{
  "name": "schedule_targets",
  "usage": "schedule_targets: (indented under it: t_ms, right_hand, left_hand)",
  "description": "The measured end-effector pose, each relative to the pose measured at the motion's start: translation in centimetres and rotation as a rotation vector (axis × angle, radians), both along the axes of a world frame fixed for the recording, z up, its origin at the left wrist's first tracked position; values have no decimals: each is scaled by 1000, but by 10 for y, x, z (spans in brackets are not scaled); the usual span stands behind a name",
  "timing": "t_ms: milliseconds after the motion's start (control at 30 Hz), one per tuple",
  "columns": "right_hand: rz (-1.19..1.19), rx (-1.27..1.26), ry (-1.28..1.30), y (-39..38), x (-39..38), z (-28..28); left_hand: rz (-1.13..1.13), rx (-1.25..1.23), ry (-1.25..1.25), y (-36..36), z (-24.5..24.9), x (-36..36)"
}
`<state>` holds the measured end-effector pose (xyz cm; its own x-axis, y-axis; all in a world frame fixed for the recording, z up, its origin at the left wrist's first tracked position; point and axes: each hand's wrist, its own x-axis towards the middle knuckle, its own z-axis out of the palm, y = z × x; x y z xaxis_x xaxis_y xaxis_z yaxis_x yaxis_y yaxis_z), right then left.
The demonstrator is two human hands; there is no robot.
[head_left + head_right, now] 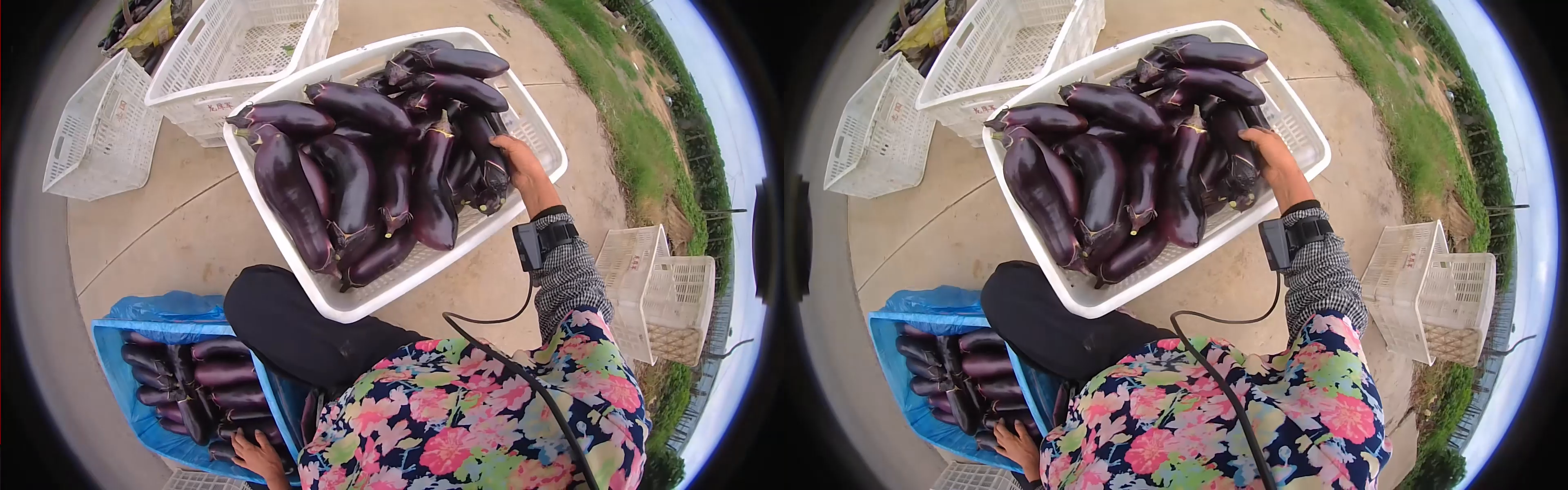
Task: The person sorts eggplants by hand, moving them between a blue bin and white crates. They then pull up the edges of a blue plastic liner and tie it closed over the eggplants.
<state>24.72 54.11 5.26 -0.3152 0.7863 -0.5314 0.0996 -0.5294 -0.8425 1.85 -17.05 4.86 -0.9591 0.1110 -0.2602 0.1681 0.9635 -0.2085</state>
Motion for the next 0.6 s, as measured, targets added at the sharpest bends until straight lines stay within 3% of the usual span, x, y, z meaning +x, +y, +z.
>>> schedule_targets:
  t_ms: [33,100,133,267,333,400,467,533,567,600]
  right_hand:
    - [-12,0,-12,-12,9,6]
    - [30,-34,275,-40,13,14]
    - [31,-36,280,-57,7,23]
    - [358,121,438,-123,-47,66]
    - [442,66,567,-156,-86,73]
    - [563,-11,627,-198,-128,75]
    - [755,92,743,-252,-163,78]
    - [1172,108,728,-268,-173,99]
    - [1149,379,651,-262,-172,105]
    - [1050,480,532,-240,-169,111]
  left_hand:
    - [0,-22,12,1,0,-2]
    - [2,-24,-40,10,6,-8]
    - [25,-24,-76,11,9,-11]
    - [-42,238,-202,1,14,-41]
    - [74,671,-139,25,28,-61]
    - [23,1068,-176,105,80,-63]
    - [59,1608,-353,181,116,-48]
    - [16,1974,-853,224,128,-41]
    - [195,1943,-919,228,131,-36]
    - [199,2019,-995,223,120,-49]
